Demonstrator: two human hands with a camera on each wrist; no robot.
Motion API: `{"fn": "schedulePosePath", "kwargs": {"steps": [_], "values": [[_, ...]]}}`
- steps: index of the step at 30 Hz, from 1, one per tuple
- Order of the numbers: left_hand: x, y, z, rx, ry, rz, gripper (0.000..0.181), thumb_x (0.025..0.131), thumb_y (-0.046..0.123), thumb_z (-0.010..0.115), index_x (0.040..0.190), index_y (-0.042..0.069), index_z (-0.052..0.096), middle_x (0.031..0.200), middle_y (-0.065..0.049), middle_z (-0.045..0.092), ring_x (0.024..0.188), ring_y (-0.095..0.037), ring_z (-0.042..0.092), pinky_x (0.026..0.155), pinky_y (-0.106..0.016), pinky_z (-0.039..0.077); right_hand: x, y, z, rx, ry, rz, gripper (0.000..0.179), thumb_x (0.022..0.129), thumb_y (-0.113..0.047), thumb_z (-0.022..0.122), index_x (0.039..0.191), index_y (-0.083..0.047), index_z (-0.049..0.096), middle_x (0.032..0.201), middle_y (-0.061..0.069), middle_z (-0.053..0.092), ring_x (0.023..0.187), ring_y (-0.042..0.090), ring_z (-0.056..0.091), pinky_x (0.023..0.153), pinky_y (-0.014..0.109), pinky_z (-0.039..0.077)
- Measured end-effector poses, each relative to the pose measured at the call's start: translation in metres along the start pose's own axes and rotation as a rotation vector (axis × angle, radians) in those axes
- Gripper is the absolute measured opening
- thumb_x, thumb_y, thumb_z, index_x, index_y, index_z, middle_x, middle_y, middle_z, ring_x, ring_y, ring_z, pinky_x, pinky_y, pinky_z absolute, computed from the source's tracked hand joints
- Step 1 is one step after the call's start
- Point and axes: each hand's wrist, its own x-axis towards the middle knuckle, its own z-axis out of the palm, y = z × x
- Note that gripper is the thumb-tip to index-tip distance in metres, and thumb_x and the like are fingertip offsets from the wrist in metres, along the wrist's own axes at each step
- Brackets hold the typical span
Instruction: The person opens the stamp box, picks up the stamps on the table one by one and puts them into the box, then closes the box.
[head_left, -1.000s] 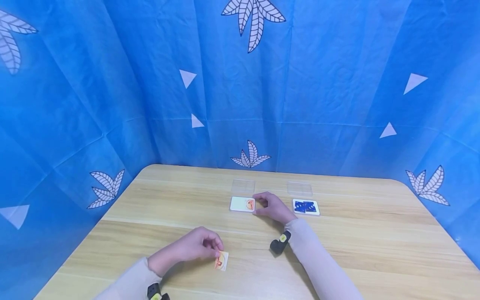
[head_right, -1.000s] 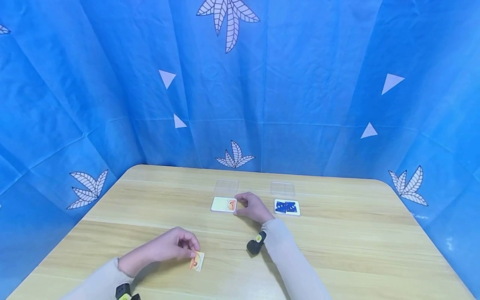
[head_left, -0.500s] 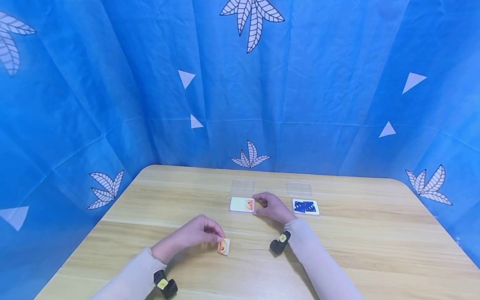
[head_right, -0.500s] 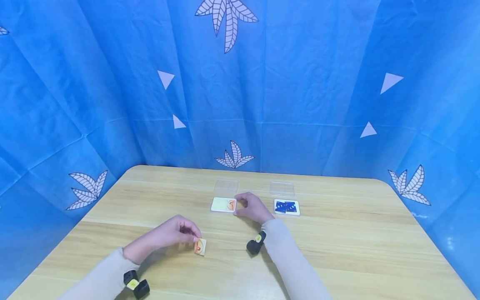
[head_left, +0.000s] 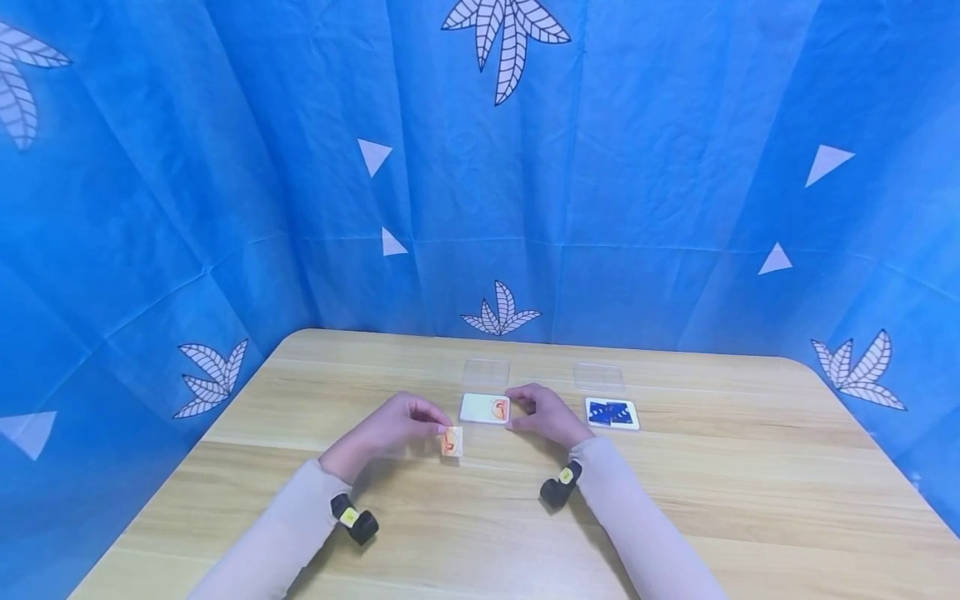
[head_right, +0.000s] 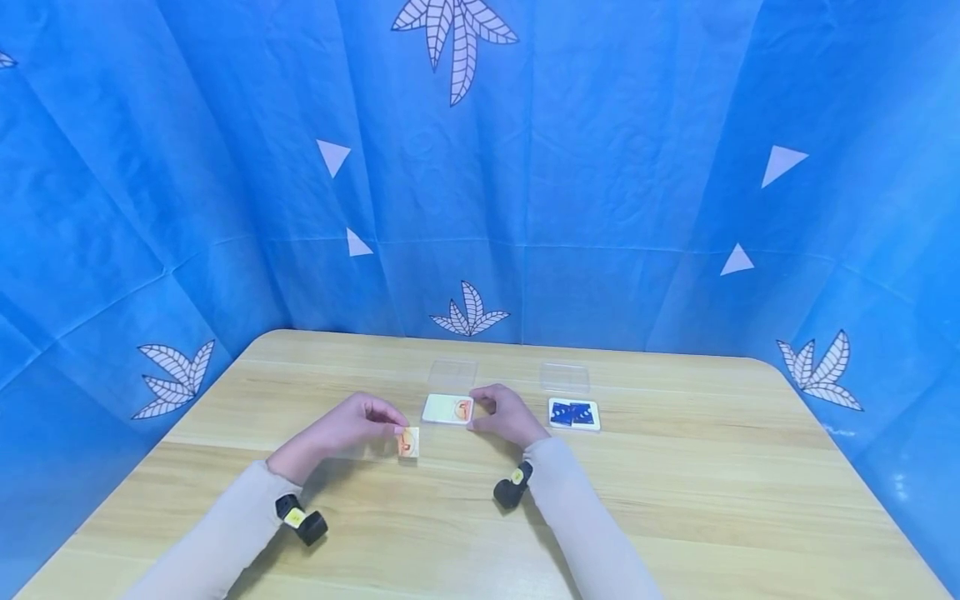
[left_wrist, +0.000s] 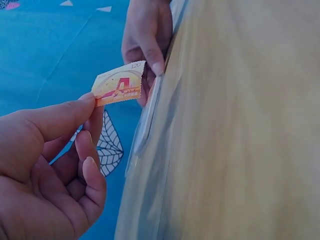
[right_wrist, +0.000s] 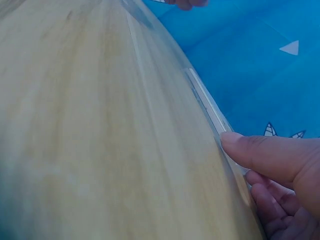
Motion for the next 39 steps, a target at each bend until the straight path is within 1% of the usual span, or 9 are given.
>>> {"fn": "schedulePosePath", "kwargs": {"steps": [5, 9, 13, 19, 24, 28, 31, 34, 39], "values": [[0.015, -0.002, -0.002, -0.014, 0.029, -0.055, 0.013, 0.082, 0.012, 0.071, 0.095, 0.009, 0.073, 0.095, -0.004, 0.07, 0.082, -0.018, 0.06, 0.072, -0.031, 0.048, 0.0, -0.001, 0.0, 0.004, 0.005, 0.015, 0.052, 0.072, -0.011, 0.079, 0.121, -0.01, 0.062, 0.119, 0.008, 0.061, 0.109, 0.024, 0.056, 0.098, 0.04, 0.043], [0.028, -0.002, -0.004, -0.023, 0.058, -0.068, 0.014, 0.081, 0.009, 0.071, 0.095, 0.007, 0.073, 0.092, -0.004, 0.07, 0.079, -0.019, 0.058, 0.069, -0.03, 0.047, 0.0, -0.003, -0.001, 0.009, 0.012, 0.022, 0.051, 0.072, -0.01, 0.079, 0.121, -0.011, 0.062, 0.119, 0.007, 0.061, 0.109, 0.024, 0.056, 0.098, 0.04, 0.043], [0.039, 0.0, -0.004, -0.038, 0.07, -0.085, 0.015, 0.08, 0.01, 0.072, 0.095, 0.007, 0.073, 0.092, -0.003, 0.07, 0.081, -0.019, 0.058, 0.071, -0.031, 0.047, 0.0, -0.004, -0.001, 0.011, 0.009, 0.021, 0.051, 0.072, -0.01, 0.079, 0.12, -0.011, 0.062, 0.118, 0.006, 0.061, 0.109, 0.023, 0.056, 0.098, 0.04, 0.043], [0.052, -0.001, -0.003, -0.063, 0.091, -0.074, 0.017, 0.08, 0.01, 0.072, 0.096, 0.007, 0.072, 0.095, -0.005, 0.071, 0.085, -0.016, 0.061, 0.077, -0.03, 0.045, 0.0, -0.004, -0.001, 0.004, 0.015, 0.027, 0.05, 0.072, -0.01, 0.079, 0.12, -0.012, 0.063, 0.117, 0.005, 0.061, 0.108, 0.023, 0.056, 0.098, 0.041, 0.043], [0.061, -0.002, -0.001, -0.076, 0.104, -0.076, 0.017, 0.079, 0.01, 0.073, 0.096, 0.006, 0.072, 0.095, -0.006, 0.071, 0.083, -0.016, 0.061, 0.076, -0.029, 0.046, 0.0, -0.004, -0.001, 0.012, 0.014, 0.025, 0.05, 0.072, -0.009, 0.079, 0.119, -0.01, 0.063, 0.117, 0.006, 0.061, 0.107, 0.023, 0.056, 0.097, 0.041, 0.043], [0.066, -0.004, 0.0, -0.085, 0.115, -0.079, 0.018, 0.079, 0.01, 0.073, 0.097, 0.007, 0.072, 0.098, -0.006, 0.071, 0.086, -0.016, 0.062, 0.079, -0.03, 0.048, 0.0, -0.003, 0.0, 0.012, 0.014, 0.025, 0.051, 0.071, -0.009, 0.079, 0.12, -0.01, 0.062, 0.117, 0.007, 0.061, 0.107, 0.023, 0.056, 0.097, 0.041, 0.044], [0.069, -0.005, 0.0, -0.081, 0.118, -0.079, 0.018, 0.079, 0.01, 0.073, 0.097, 0.007, 0.073, 0.098, -0.007, 0.071, 0.084, -0.015, 0.061, 0.075, -0.029, 0.048, 0.0, -0.001, 0.0, 0.016, 0.015, 0.027, 0.051, 0.071, -0.009, 0.079, 0.119, -0.01, 0.063, 0.117, 0.007, 0.061, 0.107, 0.023, 0.056, 0.097, 0.04, 0.044], [0.072, -0.005, 0.002, -0.081, 0.116, -0.09, 0.018, 0.079, 0.009, 0.073, 0.096, 0.006, 0.073, 0.096, -0.006, 0.071, 0.077, -0.015, 0.059, 0.067, -0.026, 0.048, 0.0, 0.0, 0.001, 0.02, 0.015, 0.026, 0.051, 0.071, -0.008, 0.079, 0.119, -0.01, 0.063, 0.117, 0.007, 0.061, 0.106, 0.023, 0.057, 0.096, 0.04, 0.044], [0.076, -0.007, 0.005, -0.077, 0.118, -0.092, 0.016, 0.077, 0.008, 0.074, 0.094, 0.007, 0.073, 0.093, -0.005, 0.071, 0.075, -0.015, 0.059, 0.065, -0.025, 0.049, 0.001, 0.0, 0.001, 0.027, 0.009, 0.019, 0.051, 0.071, -0.009, 0.079, 0.12, -0.009, 0.062, 0.117, 0.008, 0.061, 0.106, 0.024, 0.057, 0.096, 0.041, 0.044]]}}
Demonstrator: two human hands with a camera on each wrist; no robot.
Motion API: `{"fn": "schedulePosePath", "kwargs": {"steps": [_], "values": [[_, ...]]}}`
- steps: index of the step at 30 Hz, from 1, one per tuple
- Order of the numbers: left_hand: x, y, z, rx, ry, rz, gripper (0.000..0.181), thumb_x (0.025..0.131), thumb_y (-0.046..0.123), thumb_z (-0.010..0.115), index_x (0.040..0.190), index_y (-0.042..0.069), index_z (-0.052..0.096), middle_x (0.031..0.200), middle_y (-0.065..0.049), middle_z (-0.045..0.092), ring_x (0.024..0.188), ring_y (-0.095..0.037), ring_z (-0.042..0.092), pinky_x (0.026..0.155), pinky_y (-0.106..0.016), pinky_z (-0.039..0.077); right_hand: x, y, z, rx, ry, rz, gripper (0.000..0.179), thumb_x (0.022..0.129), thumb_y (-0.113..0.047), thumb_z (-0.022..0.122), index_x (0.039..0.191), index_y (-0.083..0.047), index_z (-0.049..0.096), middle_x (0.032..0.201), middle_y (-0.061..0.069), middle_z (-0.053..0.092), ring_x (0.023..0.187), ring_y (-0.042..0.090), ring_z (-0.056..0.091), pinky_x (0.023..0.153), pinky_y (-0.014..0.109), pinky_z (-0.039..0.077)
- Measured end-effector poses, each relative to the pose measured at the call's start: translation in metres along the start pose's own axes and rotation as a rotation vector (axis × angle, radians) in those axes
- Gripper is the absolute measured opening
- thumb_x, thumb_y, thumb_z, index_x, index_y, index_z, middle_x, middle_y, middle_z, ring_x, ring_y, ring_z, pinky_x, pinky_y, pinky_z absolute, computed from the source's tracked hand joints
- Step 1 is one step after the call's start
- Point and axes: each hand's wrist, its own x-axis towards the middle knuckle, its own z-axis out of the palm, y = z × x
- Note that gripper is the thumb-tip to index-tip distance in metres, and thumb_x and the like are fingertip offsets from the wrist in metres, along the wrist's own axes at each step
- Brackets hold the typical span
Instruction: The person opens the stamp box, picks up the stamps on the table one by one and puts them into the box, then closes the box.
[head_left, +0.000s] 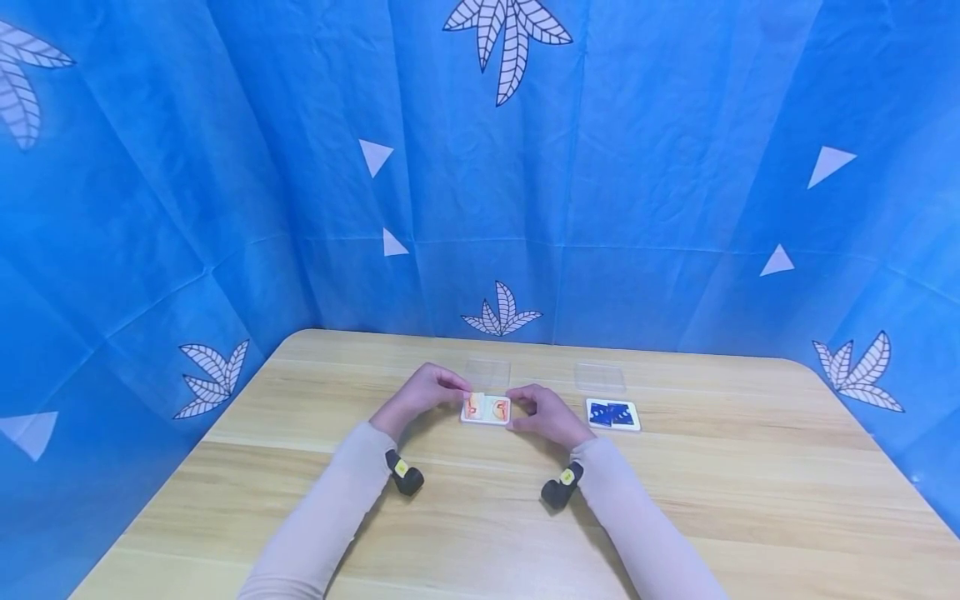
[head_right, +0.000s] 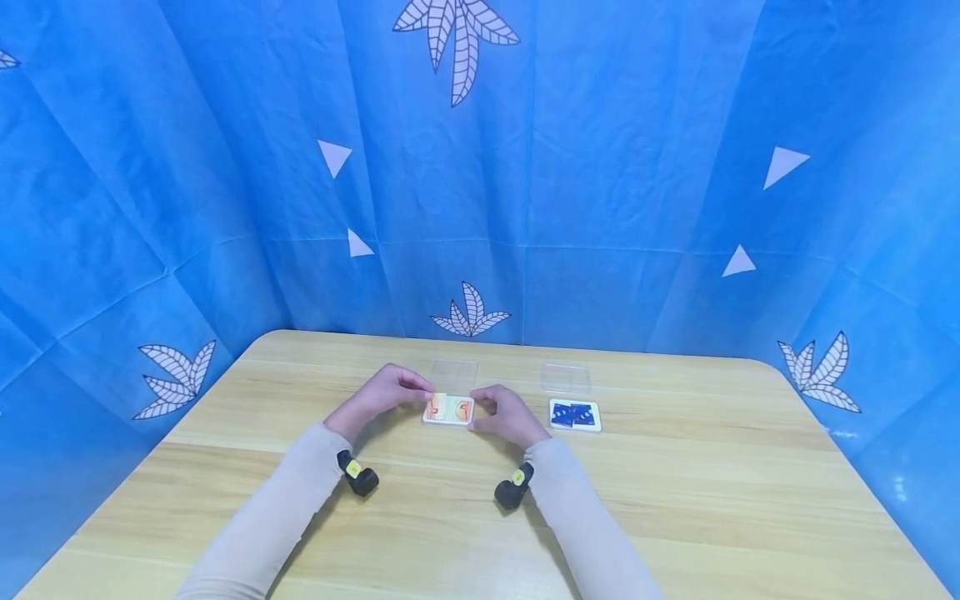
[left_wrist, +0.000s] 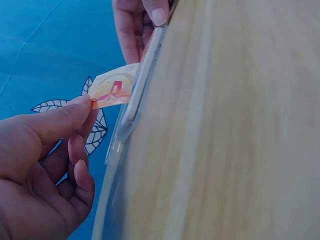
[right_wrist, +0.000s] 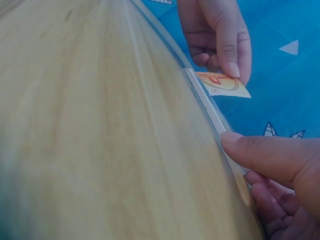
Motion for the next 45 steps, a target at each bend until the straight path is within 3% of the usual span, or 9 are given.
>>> {"fn": "schedulePosePath", "kwargs": {"steps": [11, 28, 45], "values": [[0.007, -0.002, 0.006, 0.042, 0.022, 0.032, 0.013, 0.078, 0.007, 0.074, 0.091, 0.008, 0.074, 0.089, -0.003, 0.071, 0.073, -0.015, 0.057, 0.063, -0.025, 0.047, 0.0, 0.001, -0.001, 0.005, -0.009, -0.017, 0.051, 0.072, -0.009, 0.079, 0.12, -0.008, 0.062, 0.119, 0.01, 0.061, 0.108, 0.026, 0.056, 0.097, 0.043, 0.043], [0.011, -0.005, 0.012, 0.022, 0.051, 0.008, 0.016, 0.077, 0.004, 0.073, 0.093, 0.009, 0.074, 0.094, -0.004, 0.072, 0.093, -0.017, 0.063, 0.089, -0.036, 0.048, -0.002, -0.001, -0.002, 0.011, -0.023, -0.014, 0.051, 0.073, -0.009, 0.078, 0.121, -0.007, 0.061, 0.122, 0.011, 0.059, 0.11, 0.028, 0.056, 0.098, 0.043, 0.043], [0.012, -0.007, 0.014, 0.022, 0.064, 0.027, 0.016, 0.076, 0.002, 0.073, 0.091, 0.006, 0.073, 0.091, -0.004, 0.071, 0.09, -0.016, 0.063, 0.092, -0.038, 0.046, -0.002, 0.0, -0.002, -0.001, -0.016, -0.021, 0.052, 0.072, -0.01, 0.079, 0.121, -0.008, 0.061, 0.12, 0.009, 0.06, 0.108, 0.026, 0.056, 0.097, 0.042, 0.044]]}}
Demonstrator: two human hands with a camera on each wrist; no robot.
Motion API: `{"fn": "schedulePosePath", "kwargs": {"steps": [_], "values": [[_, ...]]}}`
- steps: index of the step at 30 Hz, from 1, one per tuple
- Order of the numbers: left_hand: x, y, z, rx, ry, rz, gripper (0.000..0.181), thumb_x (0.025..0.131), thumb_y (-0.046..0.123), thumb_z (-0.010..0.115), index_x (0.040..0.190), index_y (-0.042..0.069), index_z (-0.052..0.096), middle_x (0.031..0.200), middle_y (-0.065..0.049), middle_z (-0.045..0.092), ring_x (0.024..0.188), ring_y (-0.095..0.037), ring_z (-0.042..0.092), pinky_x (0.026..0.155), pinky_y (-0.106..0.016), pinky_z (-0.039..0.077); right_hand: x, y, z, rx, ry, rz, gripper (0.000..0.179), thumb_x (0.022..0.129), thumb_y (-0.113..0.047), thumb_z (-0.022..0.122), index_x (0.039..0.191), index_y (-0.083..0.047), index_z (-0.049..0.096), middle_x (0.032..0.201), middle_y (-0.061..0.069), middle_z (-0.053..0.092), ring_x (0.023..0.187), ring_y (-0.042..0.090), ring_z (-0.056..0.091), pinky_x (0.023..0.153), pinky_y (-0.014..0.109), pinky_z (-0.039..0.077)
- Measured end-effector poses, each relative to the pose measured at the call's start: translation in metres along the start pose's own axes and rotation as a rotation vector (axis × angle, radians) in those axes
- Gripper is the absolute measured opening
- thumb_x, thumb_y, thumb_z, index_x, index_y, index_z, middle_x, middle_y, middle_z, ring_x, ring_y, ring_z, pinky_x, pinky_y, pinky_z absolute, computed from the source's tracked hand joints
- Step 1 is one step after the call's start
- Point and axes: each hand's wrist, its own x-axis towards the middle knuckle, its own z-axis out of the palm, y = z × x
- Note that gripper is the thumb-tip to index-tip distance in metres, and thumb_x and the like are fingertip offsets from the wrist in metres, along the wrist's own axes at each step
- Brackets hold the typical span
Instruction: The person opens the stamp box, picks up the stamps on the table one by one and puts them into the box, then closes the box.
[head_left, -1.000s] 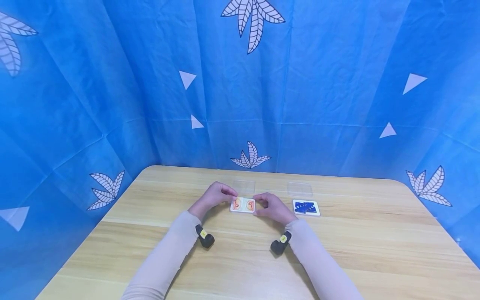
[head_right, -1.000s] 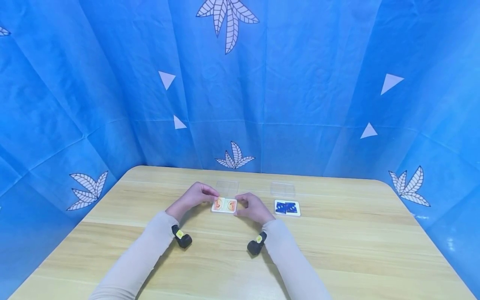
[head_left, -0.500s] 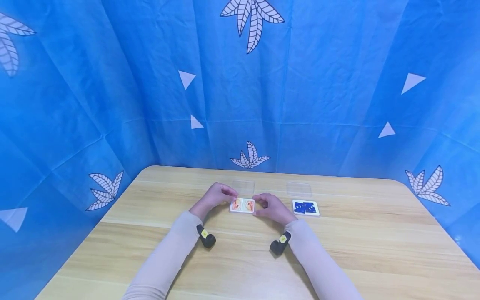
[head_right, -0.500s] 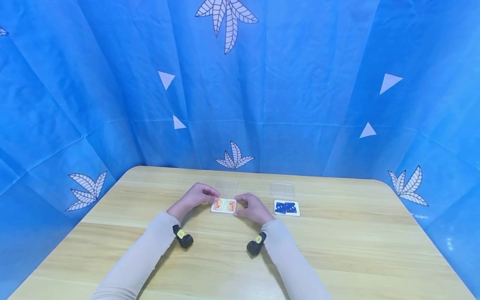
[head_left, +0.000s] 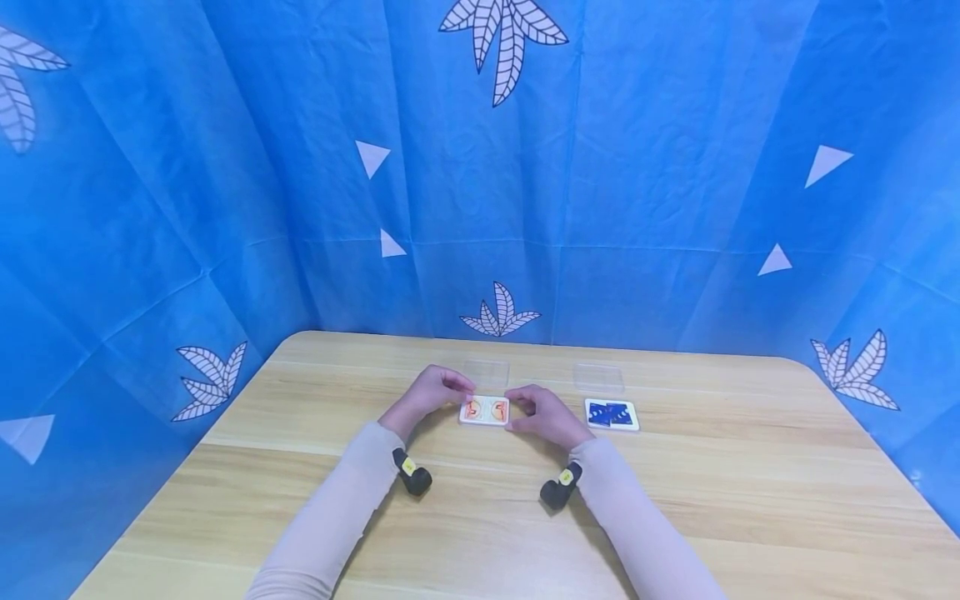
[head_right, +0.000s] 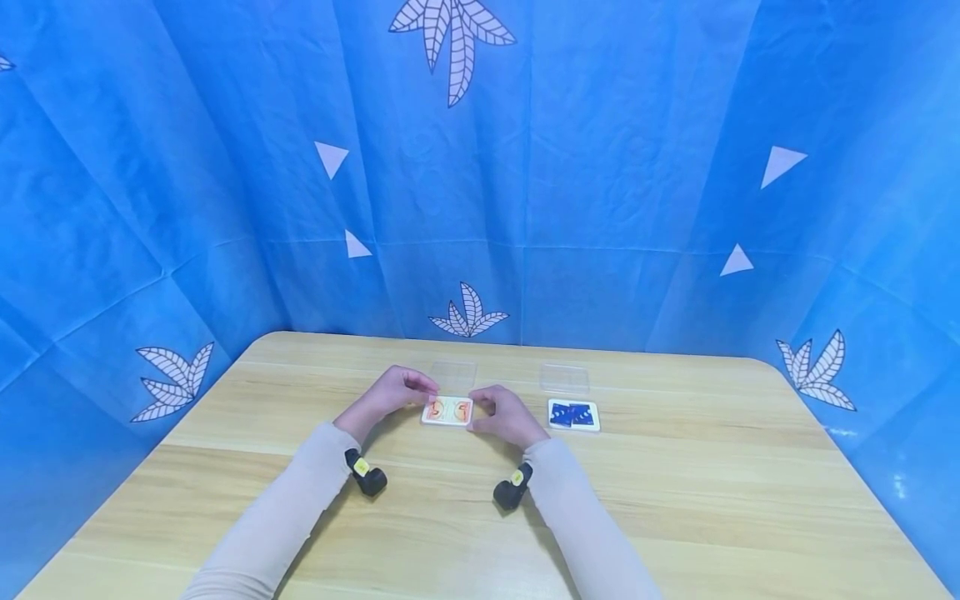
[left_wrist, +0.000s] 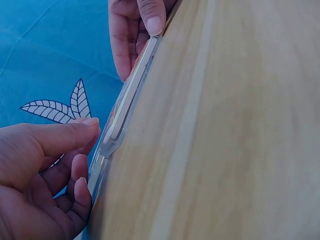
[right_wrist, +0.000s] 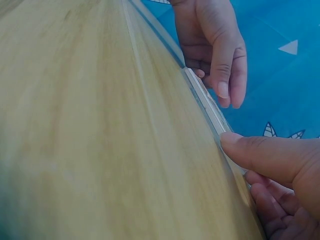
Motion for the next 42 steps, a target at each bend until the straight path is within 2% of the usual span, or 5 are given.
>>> {"fn": "schedulePosePath", "kwargs": {"steps": [10, 15, 23, 34, 42], "values": [[0.003, 0.001, -0.002, -0.013, -0.008, -0.012, 0.019, 0.077, 0.002, 0.072, 0.095, 0.008, 0.072, 0.092, -0.002, 0.07, 0.088, -0.016, 0.062, 0.086, -0.033, 0.049, 0.0, -0.002, 0.0, 0.01, -0.001, -0.001, 0.052, 0.072, -0.011, 0.079, 0.121, -0.006, 0.061, 0.121, 0.01, 0.06, 0.11, 0.027, 0.056, 0.098, 0.043, 0.043], [0.007, 0.004, -0.006, -0.012, -0.009, -0.013, 0.022, 0.078, 0.004, 0.071, 0.099, 0.008, 0.07, 0.097, -0.003, 0.068, 0.085, -0.016, 0.059, 0.072, -0.027, 0.051, 0.002, -0.001, 0.0, -0.016, -0.003, -0.04, 0.051, 0.073, -0.009, 0.078, 0.121, -0.003, 0.061, 0.117, 0.011, 0.062, 0.107, 0.027, 0.056, 0.096, 0.042, 0.044], [0.015, 0.009, -0.012, -0.007, -0.068, 0.046, 0.029, 0.077, 0.008, 0.074, 0.106, 0.007, 0.068, 0.098, -0.005, 0.066, 0.073, -0.015, 0.054, 0.062, -0.027, 0.048, 0.001, -0.002, 0.0, -0.027, -0.001, -0.04, 0.051, 0.072, -0.008, 0.078, 0.12, -0.004, 0.061, 0.117, 0.01, 0.062, 0.107, 0.026, 0.056, 0.096, 0.041, 0.044], [0.034, 0.003, -0.021, -0.015, -0.106, 0.056, 0.039, 0.08, 0.012, 0.074, 0.118, 0.014, 0.064, 0.116, -0.003, 0.063, 0.098, -0.02, 0.056, 0.082, -0.033, 0.049, 0.002, 0.0, 0.001, 0.008, -0.003, -0.016, 0.051, 0.073, -0.009, 0.078, 0.12, -0.005, 0.061, 0.119, 0.009, 0.061, 0.108, 0.025, 0.056, 0.097, 0.042, 0.043], [0.041, -0.007, -0.027, 0.003, -0.164, 0.118, 0.052, 0.077, 0.012, 0.076, 0.126, 0.013, 0.058, 0.128, -0.005, 0.058, 0.118, -0.025, 0.052, 0.104, -0.042, 0.037, 0.002, 0.001, 0.001, 0.0, 0.006, -0.015, 0.049, 0.073, -0.008, 0.078, 0.12, -0.006, 0.062, 0.12, 0.009, 0.061, 0.107, 0.025, 0.057, 0.096, 0.041, 0.044]]}}
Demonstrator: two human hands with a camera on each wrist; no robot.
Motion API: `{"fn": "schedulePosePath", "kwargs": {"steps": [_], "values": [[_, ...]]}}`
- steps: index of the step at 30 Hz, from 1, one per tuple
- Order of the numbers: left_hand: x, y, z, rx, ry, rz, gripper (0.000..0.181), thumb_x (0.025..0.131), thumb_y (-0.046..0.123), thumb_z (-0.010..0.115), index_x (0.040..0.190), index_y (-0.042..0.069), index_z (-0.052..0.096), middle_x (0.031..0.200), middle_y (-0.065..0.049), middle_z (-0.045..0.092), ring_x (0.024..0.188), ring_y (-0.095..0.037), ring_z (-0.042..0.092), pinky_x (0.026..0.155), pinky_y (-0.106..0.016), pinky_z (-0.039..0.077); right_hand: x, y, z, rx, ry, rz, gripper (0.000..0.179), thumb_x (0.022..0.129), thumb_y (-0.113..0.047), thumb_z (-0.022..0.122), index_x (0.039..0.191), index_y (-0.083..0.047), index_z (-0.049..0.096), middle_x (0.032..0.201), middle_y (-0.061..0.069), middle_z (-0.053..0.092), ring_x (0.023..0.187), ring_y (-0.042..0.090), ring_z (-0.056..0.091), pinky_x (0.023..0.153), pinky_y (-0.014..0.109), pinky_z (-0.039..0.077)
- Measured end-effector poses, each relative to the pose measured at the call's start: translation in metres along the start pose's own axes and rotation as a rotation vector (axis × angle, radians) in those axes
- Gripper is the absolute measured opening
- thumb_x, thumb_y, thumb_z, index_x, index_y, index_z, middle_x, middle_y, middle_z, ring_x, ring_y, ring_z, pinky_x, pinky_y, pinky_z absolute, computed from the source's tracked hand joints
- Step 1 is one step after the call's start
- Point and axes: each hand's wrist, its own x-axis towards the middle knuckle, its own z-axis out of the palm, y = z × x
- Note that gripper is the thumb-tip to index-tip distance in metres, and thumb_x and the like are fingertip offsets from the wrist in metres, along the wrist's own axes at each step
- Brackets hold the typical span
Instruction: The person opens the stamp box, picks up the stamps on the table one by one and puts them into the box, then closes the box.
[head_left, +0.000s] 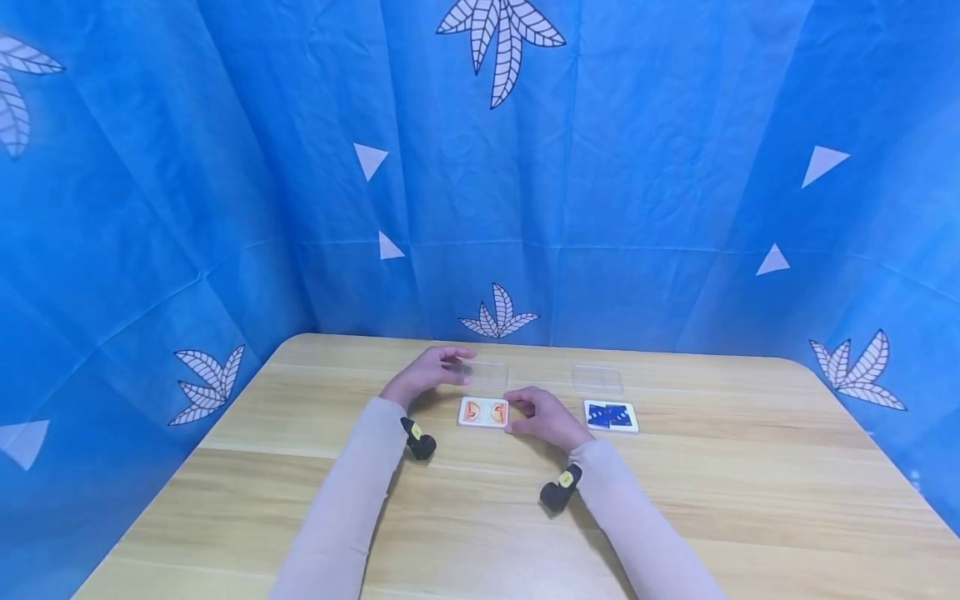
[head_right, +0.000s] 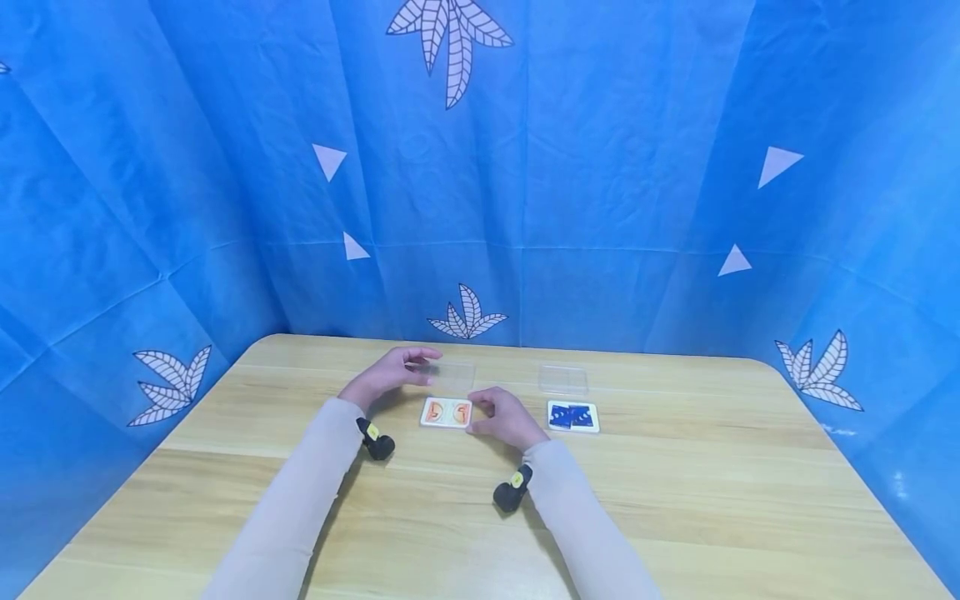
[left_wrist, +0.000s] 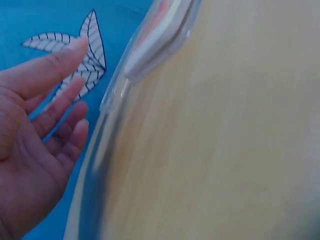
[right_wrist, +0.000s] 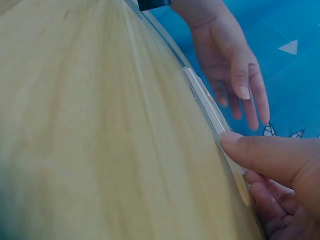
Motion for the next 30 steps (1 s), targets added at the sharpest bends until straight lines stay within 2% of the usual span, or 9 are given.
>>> {"fn": "schedulePosePath", "kwargs": {"steps": [6, 11, 16, 25, 30], "values": [[0.002, -0.008, -0.003, 0.021, -0.037, 0.004, 0.061, 0.077, 0.011, 0.076, 0.133, 0.014, 0.052, 0.134, -0.006, 0.054, 0.123, -0.026, 0.049, 0.106, -0.042, 0.035, -0.001, -0.001, 0.0, 0.013, -0.009, 0.011, 0.05, 0.073, -0.008, 0.078, 0.12, -0.006, 0.062, 0.121, 0.01, 0.061, 0.109, 0.026, 0.056, 0.098, 0.042, 0.043], [0.005, -0.012, -0.004, 0.055, -0.036, 0.002, 0.065, 0.075, 0.014, 0.078, 0.134, 0.014, 0.052, 0.136, -0.005, 0.053, 0.126, -0.024, 0.047, 0.108, -0.041, 0.032, 0.0, -0.001, 0.0, 0.012, -0.016, 0.015, 0.05, 0.073, -0.009, 0.078, 0.121, -0.006, 0.061, 0.123, 0.01, 0.06, 0.11, 0.027, 0.056, 0.098, 0.042, 0.043], [0.005, -0.013, -0.005, 0.08, -0.039, -0.014, 0.067, 0.075, 0.014, 0.078, 0.136, 0.014, 0.051, 0.138, -0.004, 0.051, 0.13, -0.024, 0.043, 0.11, -0.042, 0.028, 0.0, -0.002, -0.001, 0.018, -0.015, 0.012, 0.051, 0.073, -0.009, 0.078, 0.121, -0.005, 0.061, 0.123, 0.011, 0.06, 0.111, 0.028, 0.056, 0.098, 0.042, 0.043], [0.006, -0.011, -0.004, 0.116, -0.061, -0.002, 0.069, 0.077, 0.013, 0.077, 0.138, 0.011, 0.047, 0.144, -0.005, 0.044, 0.134, -0.023, 0.038, 0.111, -0.037, 0.028, 0.0, 0.0, -0.001, 0.016, -0.017, 0.003, 0.051, 0.073, -0.009, 0.078, 0.121, -0.006, 0.061, 0.123, 0.011, 0.06, 0.11, 0.028, 0.056, 0.098, 0.043, 0.043], [0.009, -0.012, -0.003, 0.135, -0.059, -0.02, 0.069, 0.076, 0.015, 0.077, 0.138, 0.013, 0.048, 0.144, -0.002, 0.045, 0.135, -0.021, 0.036, 0.112, -0.036, 0.027, 0.0, 0.001, -0.002, 0.015, -0.017, 0.009, 0.051, 0.073, -0.009, 0.078, 0.121, -0.007, 0.061, 0.123, 0.01, 0.06, 0.111, 0.027, 0.056, 0.098, 0.042, 0.043]]}}
